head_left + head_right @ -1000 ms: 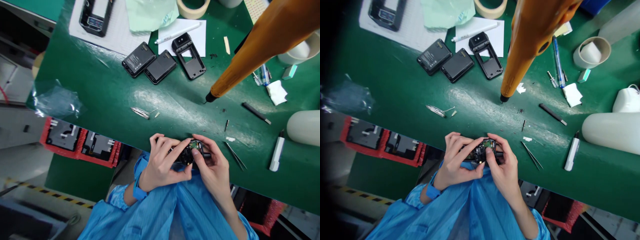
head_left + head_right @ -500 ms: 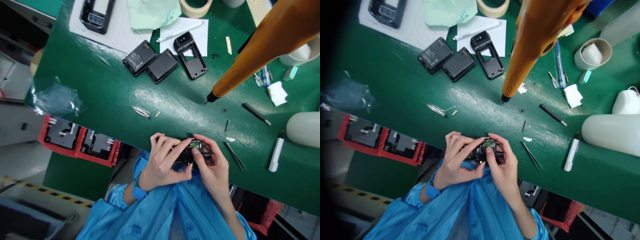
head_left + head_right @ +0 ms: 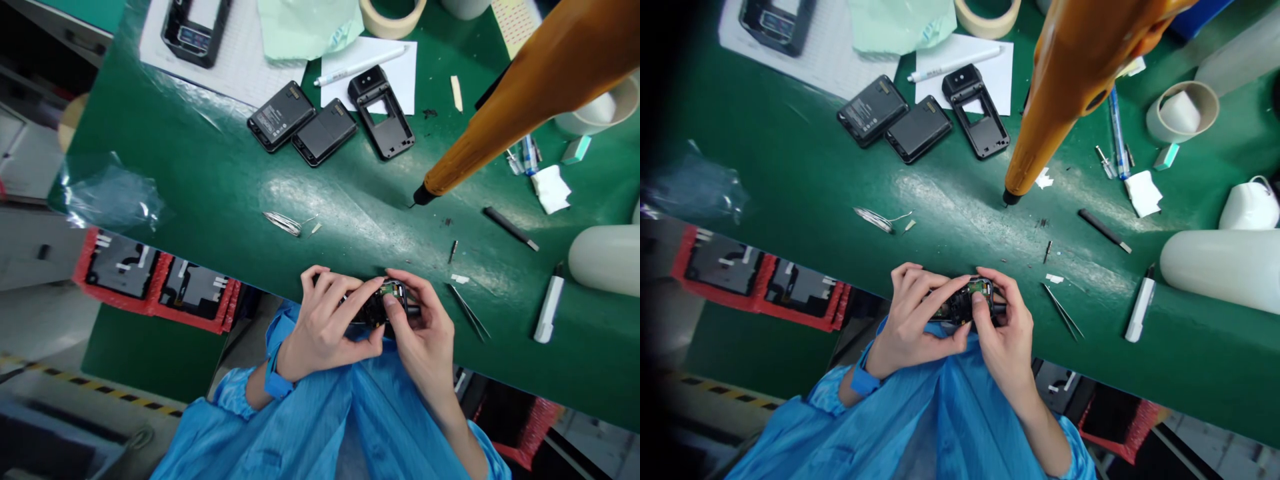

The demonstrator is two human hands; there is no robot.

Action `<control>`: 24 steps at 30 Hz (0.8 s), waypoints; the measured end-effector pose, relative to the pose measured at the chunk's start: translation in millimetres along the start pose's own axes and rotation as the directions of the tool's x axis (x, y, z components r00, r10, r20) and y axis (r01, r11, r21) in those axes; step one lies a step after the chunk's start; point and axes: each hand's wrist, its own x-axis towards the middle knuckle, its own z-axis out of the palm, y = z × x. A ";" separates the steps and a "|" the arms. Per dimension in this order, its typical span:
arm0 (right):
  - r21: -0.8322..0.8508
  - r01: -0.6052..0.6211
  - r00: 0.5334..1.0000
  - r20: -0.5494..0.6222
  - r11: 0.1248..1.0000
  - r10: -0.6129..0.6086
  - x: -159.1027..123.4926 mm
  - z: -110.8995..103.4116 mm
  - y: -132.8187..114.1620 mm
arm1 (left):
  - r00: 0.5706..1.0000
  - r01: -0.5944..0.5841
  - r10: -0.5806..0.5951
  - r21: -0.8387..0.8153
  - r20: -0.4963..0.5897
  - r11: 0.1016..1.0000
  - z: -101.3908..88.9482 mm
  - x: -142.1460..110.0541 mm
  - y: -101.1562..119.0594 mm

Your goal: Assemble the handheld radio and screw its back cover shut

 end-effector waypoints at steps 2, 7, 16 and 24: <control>-0.002 -0.003 1.000 0.001 1.000 0.003 0.3 0.0 -0.4 | 1.000 0.007 -0.007 0.000 0.003 1.000 0.3 -0.9 0.1; -0.008 0.008 1.000 -0.005 1.000 -0.008 1.5 -0.2 -1.4 | 1.000 0.005 -0.005 0.002 -0.009 1.000 0.9 -0.7 0.1; 0.068 0.003 1.000 -0.009 0.998 -0.002 1.7 0.3 10.3 | 1.000 -0.011 0.011 0.003 -0.001 1.000 3.0 -3.4 -3.9; 0.199 -0.044 0.998 0.049 0.979 0.035 -1.3 -3.6 13.3 | 1.000 0.000 -0.001 -0.026 -0.027 1.000 5.0 -3.7 -5.6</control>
